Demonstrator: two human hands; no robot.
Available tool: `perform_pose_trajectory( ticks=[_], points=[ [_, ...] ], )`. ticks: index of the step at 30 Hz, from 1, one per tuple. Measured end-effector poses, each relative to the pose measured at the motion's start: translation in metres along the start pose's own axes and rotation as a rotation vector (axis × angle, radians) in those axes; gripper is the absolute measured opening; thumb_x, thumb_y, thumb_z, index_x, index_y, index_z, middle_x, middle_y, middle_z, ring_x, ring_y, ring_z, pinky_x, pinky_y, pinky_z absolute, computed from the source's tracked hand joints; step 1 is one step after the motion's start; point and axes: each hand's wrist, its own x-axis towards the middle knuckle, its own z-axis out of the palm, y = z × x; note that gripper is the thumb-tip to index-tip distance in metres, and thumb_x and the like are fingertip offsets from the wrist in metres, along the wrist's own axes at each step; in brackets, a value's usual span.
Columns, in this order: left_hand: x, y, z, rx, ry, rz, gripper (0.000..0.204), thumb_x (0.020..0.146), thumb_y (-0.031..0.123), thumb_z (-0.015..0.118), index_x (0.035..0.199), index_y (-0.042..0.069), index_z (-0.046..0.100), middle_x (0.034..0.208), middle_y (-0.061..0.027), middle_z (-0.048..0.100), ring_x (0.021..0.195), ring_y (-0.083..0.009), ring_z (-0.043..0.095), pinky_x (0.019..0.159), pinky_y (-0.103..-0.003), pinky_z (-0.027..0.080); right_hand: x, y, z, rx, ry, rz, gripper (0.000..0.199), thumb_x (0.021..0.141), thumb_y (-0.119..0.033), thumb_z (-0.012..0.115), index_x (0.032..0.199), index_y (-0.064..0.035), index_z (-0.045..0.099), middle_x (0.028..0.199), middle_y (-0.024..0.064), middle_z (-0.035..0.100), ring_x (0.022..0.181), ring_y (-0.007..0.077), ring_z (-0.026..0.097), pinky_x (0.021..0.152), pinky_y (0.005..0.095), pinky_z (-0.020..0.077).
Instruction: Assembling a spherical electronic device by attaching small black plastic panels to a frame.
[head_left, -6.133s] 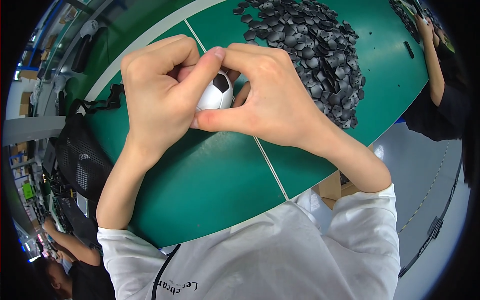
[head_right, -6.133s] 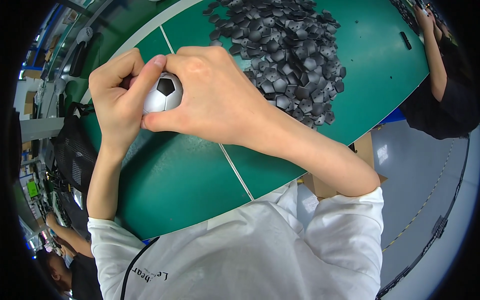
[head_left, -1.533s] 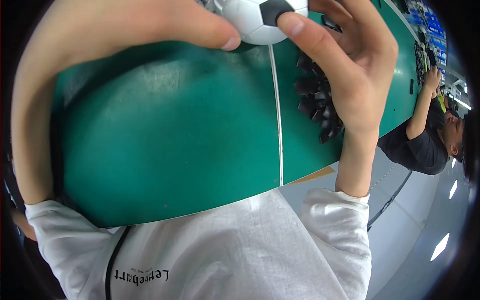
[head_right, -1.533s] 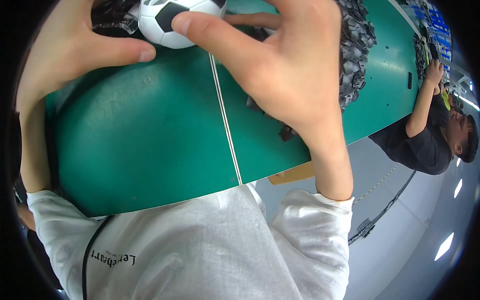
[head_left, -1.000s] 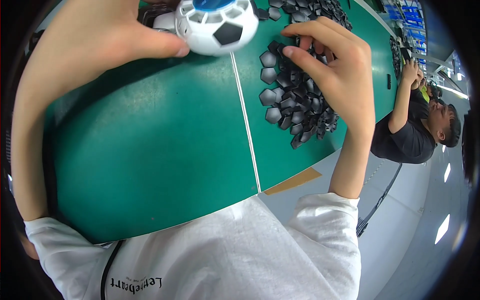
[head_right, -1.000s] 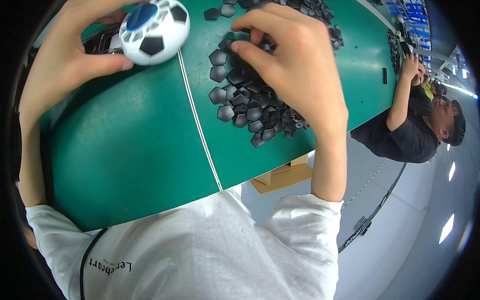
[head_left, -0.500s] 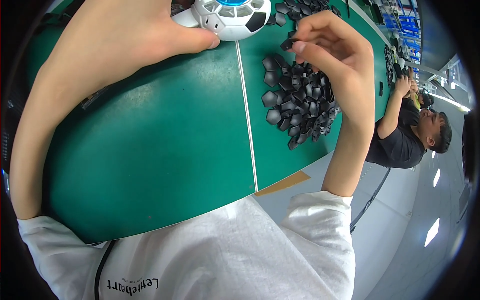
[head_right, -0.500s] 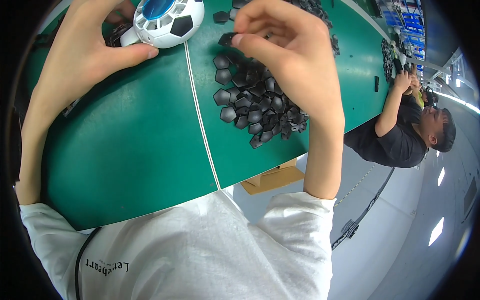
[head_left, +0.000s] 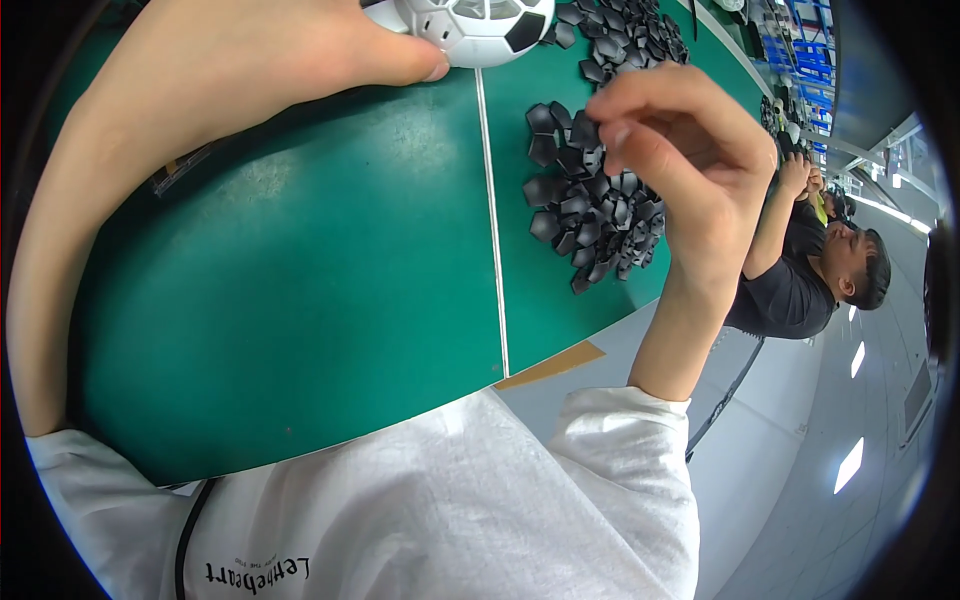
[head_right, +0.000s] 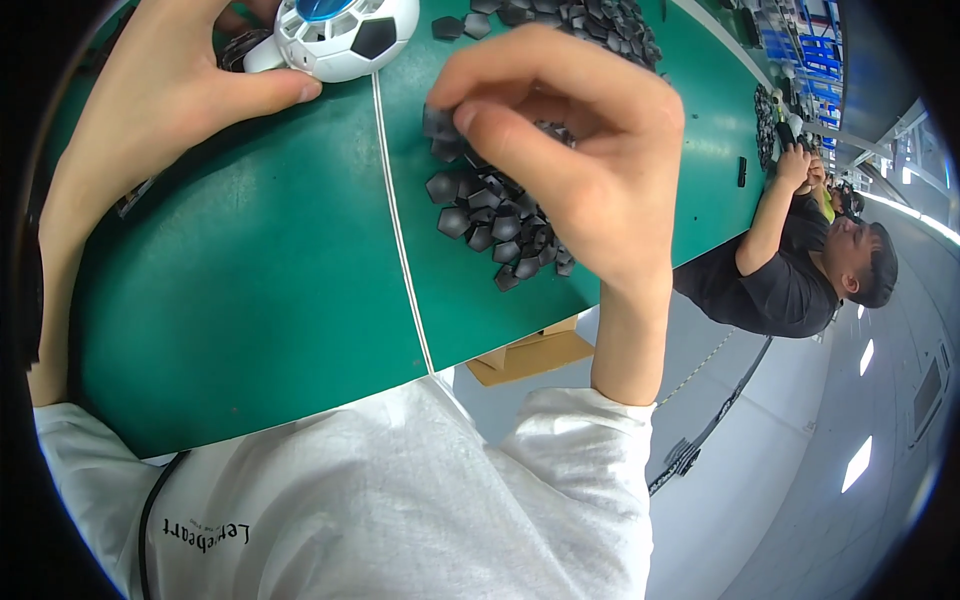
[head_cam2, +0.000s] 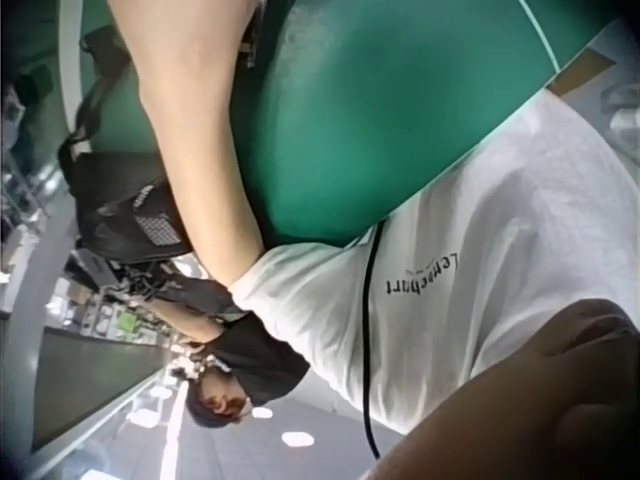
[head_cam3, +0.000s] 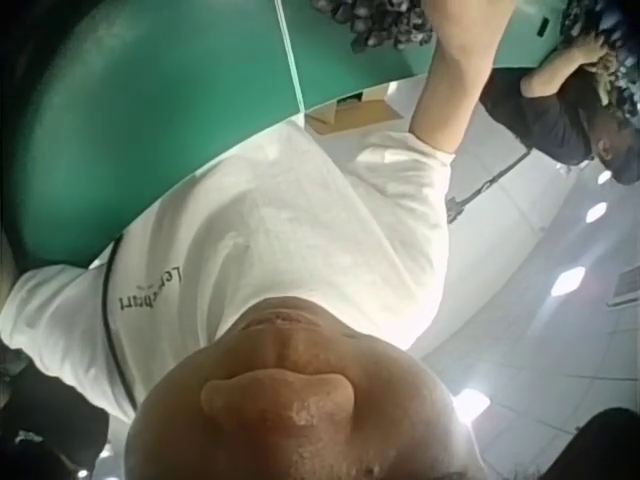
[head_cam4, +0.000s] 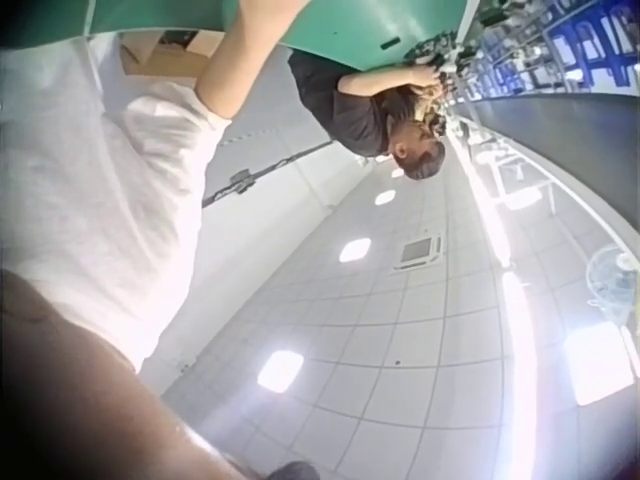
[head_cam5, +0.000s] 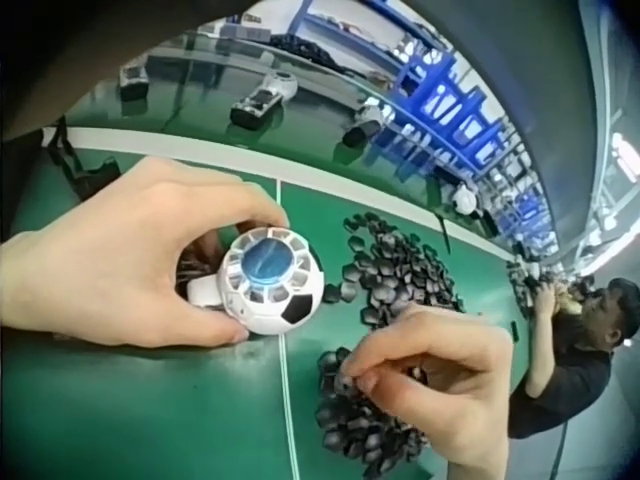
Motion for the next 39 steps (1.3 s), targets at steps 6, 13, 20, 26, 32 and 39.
perform_pose_trajectory(
  ticks=[6, 13, 20, 26, 32, 39],
  points=[
    [-0.001, 0.003, -0.003, -0.100, -0.024, -0.134, 0.044, 0.075, 0.022, 0.085, 0.107, -0.003, 0.068, 0.085, -0.0139, 0.068, 0.059, -0.0198, 0.060, 0.055, -0.024, 0.050, -0.004, -0.007, 0.011, 0.047, -0.069, 0.026, 0.025, 0.074, 0.012, 0.063, 0.097, 0.0066, 0.071, 0.086, 0.0129, 0.070, 0.066, 0.0165, 0.060, 0.063, 0.0231, 0.0523],
    [0.020, -0.011, -0.006, -0.328, -0.296, -0.077, 0.036, 0.073, 0.012, 0.080, 0.102, -0.006, 0.068, 0.088, -0.0155, 0.071, 0.062, -0.0217, 0.062, 0.058, -0.027, 0.051, 0.008, -0.012, 0.021, -0.042, -0.063, -0.204, 0.020, 0.072, 0.011, 0.069, 0.091, 0.0051, 0.072, 0.088, 0.0098, 0.066, 0.070, 0.0140, 0.056, 0.060, 0.0215, 0.0451],
    [0.022, 0.007, -0.007, -0.492, -0.462, -0.035, 0.029, 0.075, 0.008, 0.076, 0.099, -0.006, 0.068, 0.082, -0.0165, 0.072, 0.057, -0.0226, 0.061, 0.056, -0.028, 0.052, 0.007, -0.006, 0.030, -0.345, 0.027, -0.461, 0.016, 0.071, 0.008, 0.075, 0.086, 0.0017, 0.072, 0.090, 0.0066, 0.063, 0.068, 0.0122, 0.049, 0.056, 0.0229, 0.0392],
    [0.019, 0.007, -0.014, 0.026, -0.390, 0.276, 0.029, 0.074, 0.008, 0.076, 0.100, -0.004, 0.069, 0.076, -0.0155, 0.071, 0.053, -0.0226, 0.060, 0.053, -0.028, 0.051, 0.008, 0.002, 0.043, -0.525, 0.197, -0.607, 0.015, 0.073, 0.006, 0.077, 0.084, -0.0011, 0.071, 0.088, 0.0047, 0.060, 0.065, 0.0113, 0.045, 0.055, 0.0229, 0.0376],
    [0.020, 0.012, -0.013, -0.038, -0.356, 0.197, 0.031, 0.074, 0.009, 0.077, 0.100, -0.005, 0.069, 0.077, -0.0160, 0.071, 0.054, -0.0225, 0.061, 0.054, -0.027, 0.051, 0.007, 0.005, 0.045, -0.563, 0.262, -0.582, 0.021, 0.073, 0.003, 0.080, 0.090, -0.0028, 0.071, 0.088, 0.0024, 0.060, 0.066, 0.0101, 0.046, 0.053, 0.0211, 0.0368],
    [0.025, 0.022, -0.014, -0.054, -0.377, 0.106, 0.032, 0.074, 0.009, 0.078, 0.101, -0.006, 0.068, 0.079, -0.0165, 0.072, 0.055, -0.0224, 0.062, 0.054, -0.027, 0.051, 0.006, 0.011, 0.030, -0.362, 0.264, -0.417, 0.032, 0.072, -0.001, 0.085, 0.100, -0.0043, 0.069, 0.088, 0.0010, 0.061, 0.067, 0.0094, 0.049, 0.051, 0.0196, 0.0363]
  ],
)
